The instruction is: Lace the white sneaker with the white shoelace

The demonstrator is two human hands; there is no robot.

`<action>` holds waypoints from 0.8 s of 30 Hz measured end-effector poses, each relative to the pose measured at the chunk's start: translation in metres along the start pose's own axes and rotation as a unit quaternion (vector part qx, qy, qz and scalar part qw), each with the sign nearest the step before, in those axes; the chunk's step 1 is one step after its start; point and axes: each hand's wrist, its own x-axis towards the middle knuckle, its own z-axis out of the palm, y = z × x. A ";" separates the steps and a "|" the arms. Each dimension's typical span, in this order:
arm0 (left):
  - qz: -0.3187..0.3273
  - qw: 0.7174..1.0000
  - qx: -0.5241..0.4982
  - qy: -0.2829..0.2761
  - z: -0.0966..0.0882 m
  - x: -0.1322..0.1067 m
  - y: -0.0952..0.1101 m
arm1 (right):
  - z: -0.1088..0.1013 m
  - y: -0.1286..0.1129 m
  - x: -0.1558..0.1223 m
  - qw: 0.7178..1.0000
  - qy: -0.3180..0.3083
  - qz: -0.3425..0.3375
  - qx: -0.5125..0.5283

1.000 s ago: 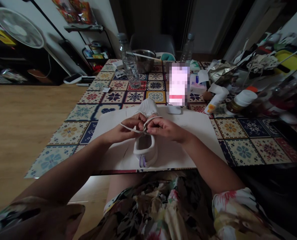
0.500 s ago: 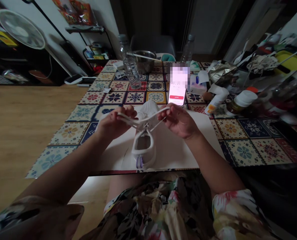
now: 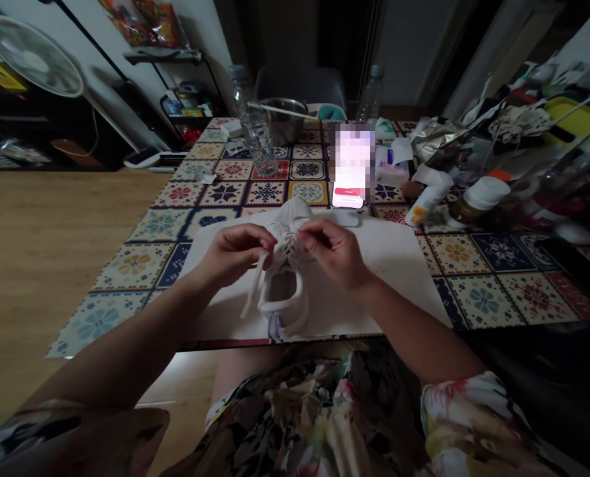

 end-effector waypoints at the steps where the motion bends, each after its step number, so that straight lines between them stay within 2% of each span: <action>1: -0.030 0.999 -0.006 0.011 0.003 0.000 -0.003 | 0.002 0.000 -0.003 0.999 -0.021 -0.026 -0.043; 4: -0.073 0.996 -0.024 0.035 0.011 0.000 -0.008 | 0.006 -0.002 -0.007 0.986 -0.074 -0.100 -0.115; 7: -0.080 0.995 -0.024 0.048 0.015 0.000 -0.006 | 0.007 -0.004 -0.006 0.976 -0.095 -0.151 -0.122; 10: -0.073 0.995 -0.018 0.066 0.018 0.000 -0.004 | 0.009 -0.005 -0.005 0.973 -0.100 -0.166 -0.129; 13: -0.037 0.996 0.002 0.079 0.022 -0.001 -0.004 | 0.010 -0.007 -0.007 0.972 -0.113 -0.155 -0.138; 16: 0.009 0.995 0.036 0.087 0.025 -0.002 -0.006 | 0.013 -0.008 -0.008 0.982 -0.094 -0.122 -0.112; 18: 0.023 0.994 0.048 0.091 0.025 -0.004 -0.007 | 0.014 -0.008 -0.009 0.992 -0.069 -0.074 -0.070; 21: 0.039 0.994 0.059 0.089 0.025 -0.006 -0.007 | 0.017 -0.006 -0.007 0.997 -0.041 0.048 0.032; 24: 0.059 0.990 0.094 0.088 0.024 -0.008 -0.008 | 0.020 -0.005 -0.005 0.978 -0.026 0.155 0.137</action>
